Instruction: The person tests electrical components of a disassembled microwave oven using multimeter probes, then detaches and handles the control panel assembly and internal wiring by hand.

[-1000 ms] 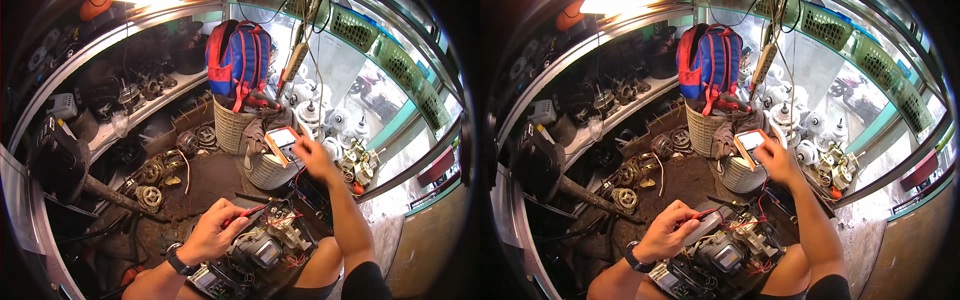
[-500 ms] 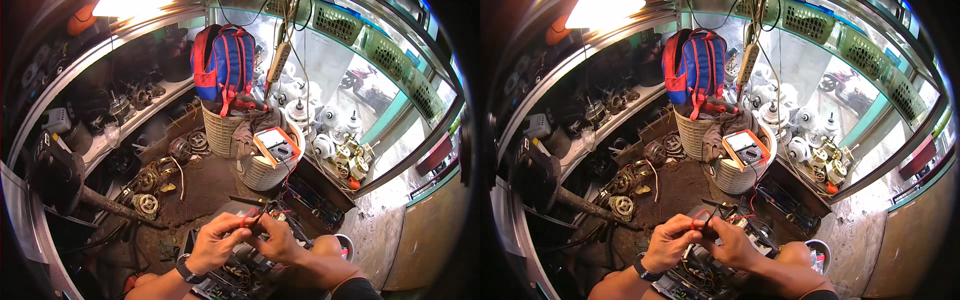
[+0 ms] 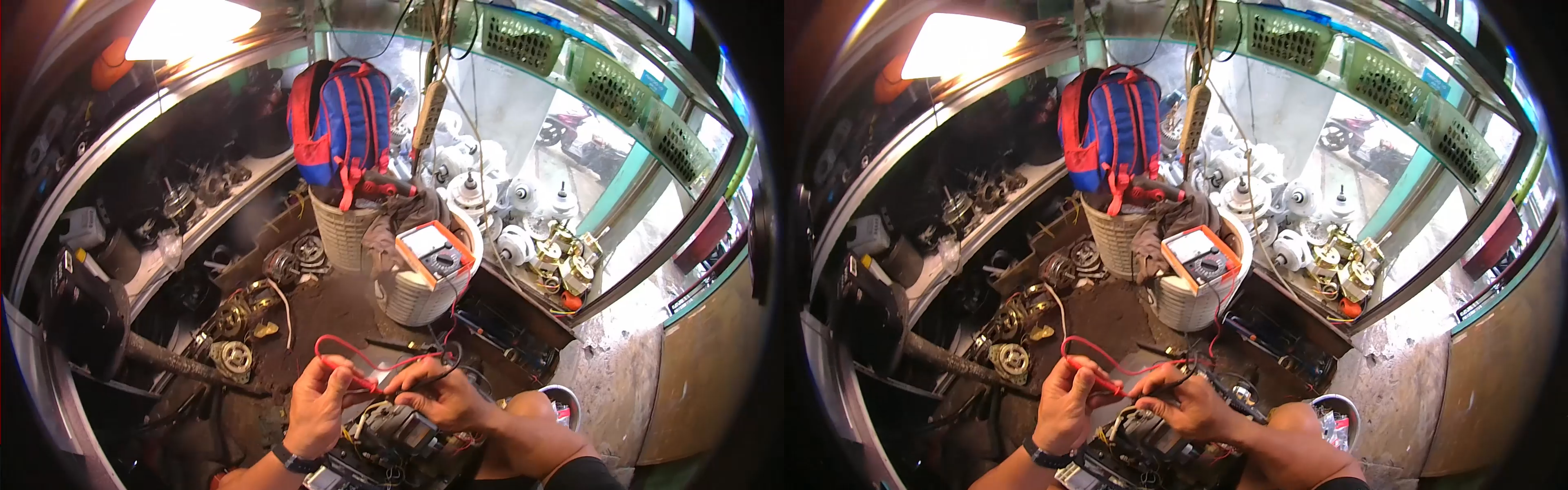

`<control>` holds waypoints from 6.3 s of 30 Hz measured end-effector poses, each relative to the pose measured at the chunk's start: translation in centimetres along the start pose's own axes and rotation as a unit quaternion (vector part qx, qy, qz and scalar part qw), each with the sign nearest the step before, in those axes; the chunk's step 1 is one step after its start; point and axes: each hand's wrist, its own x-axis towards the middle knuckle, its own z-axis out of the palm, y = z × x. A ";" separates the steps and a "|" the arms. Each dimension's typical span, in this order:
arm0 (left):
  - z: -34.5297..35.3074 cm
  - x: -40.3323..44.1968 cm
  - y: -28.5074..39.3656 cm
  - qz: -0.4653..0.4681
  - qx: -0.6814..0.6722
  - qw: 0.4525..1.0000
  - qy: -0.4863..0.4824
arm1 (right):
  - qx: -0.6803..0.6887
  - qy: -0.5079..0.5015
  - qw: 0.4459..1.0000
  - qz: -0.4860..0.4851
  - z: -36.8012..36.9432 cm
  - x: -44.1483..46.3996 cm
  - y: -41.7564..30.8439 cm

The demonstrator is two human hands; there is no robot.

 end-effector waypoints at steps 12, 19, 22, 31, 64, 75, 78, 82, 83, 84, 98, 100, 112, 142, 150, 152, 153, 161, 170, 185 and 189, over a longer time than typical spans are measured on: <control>0.3 1.3 -0.1 -0.007 0.036 0.999 -0.001 | -0.104 -0.060 0.992 -0.045 -2.7 1.8 -0.5; -2.0 5.7 -3.7 0.025 0.036 0.999 0.016 | -0.067 0.115 0.991 0.010 -6.9 3.5 0.4; -2.6 6.8 -5.0 -0.019 0.057 0.998 0.020 | -0.195 0.037 0.980 0.022 -6.2 4.0 -0.1; -2.1 7.4 -7.5 -0.045 0.024 0.999 -0.018 | -0.288 0.002 0.953 0.091 -5.8 4.5 -0.9; -2.4 6.6 -9.4 -0.191 0.039 0.980 -0.039 | -0.229 -0.244 0.918 0.213 -9.5 9.8 5.4; -2.4 6.6 -9.3 -0.183 0.036 0.982 -0.038 | -0.263 -0.230 0.918 0.188 -9.5 9.3 4.3; -2.3 6.6 -9.3 -0.189 0.021 0.981 -0.042 | -0.251 -0.225 0.923 0.185 -9.5 9.2 4.4; -2.1 6.5 -9.3 -0.188 0.023 0.981 -0.042 | -0.244 -0.222 0.924 0.195 -9.6 9.1 4.0; -2.1 6.4 -9.2 -0.189 0.022 0.981 -0.042 | -0.246 -0.224 0.922 0.198 -9.6 9.2 3.9; -2.0 6.4 -9.2 -0.189 0.022 0.981 -0.042 | -0.248 -0.227 0.920 0.201 -9.6 9.2 3.9; -1.9 6.2 -9.1 -0.172 0.047 0.983 -0.042 | -0.231 -0.236 0.922 0.204 -9.8 9.1 4.5; -1.9 6.2 -9.0 -0.173 0.053 0.982 -0.046 | -0.236 -0.242 0.917 0.212 -9.8 9.1 4.4; -1.7 6.2 -8.7 -0.182 0.089 0.979 -0.033 | -0.247 -0.258 0.910 0.211 -10.1 9.3 5.1; -2.3 6.3 -9.4 -0.184 0.061 0.980 -0.042 | -0.266 -0.301 0.892 0.206 -10.0 9.9 3.0; -3.0 6.5 -10.3 -0.192 0.090 0.977 -0.032 | -0.259 -0.304 0.892 0.209 -10.1 9.8 3.5; -3.0 6.6 -10.1 -0.190 0.097 0.976 -0.037 | -0.269 -0.307 0.889 0.208 -10.1 9.9 3.4; -2.9 6.6 -10.0 -0.188 0.098 0.977 -0.037 | -0.267 -0.308 0.889 0.209 -10.1 9.9 3.6; -2.3 6.2 -9.6 -0.186 0.060 0.980 -0.041 | -0.258 -0.308 0.888 0.224 -10.0 10.0 3.4; -1.8 6.1 -8.7 -0.202 0.112 0.973 -0.027 | -0.258 -0.299 0.892 0.218 -10.1 9.8 3.8; -2.5 6.4 -9.8 -0.189 0.077 0.979 -0.030 | -0.249 -0.298 0.894 0.223 -10.0 9.8 3.7; -3.1 6.6 -10.5 -0.175 0.071 0.981 -0.055 | -0.251 -0.292 0.889 0.250 -9.4 10.1 1.6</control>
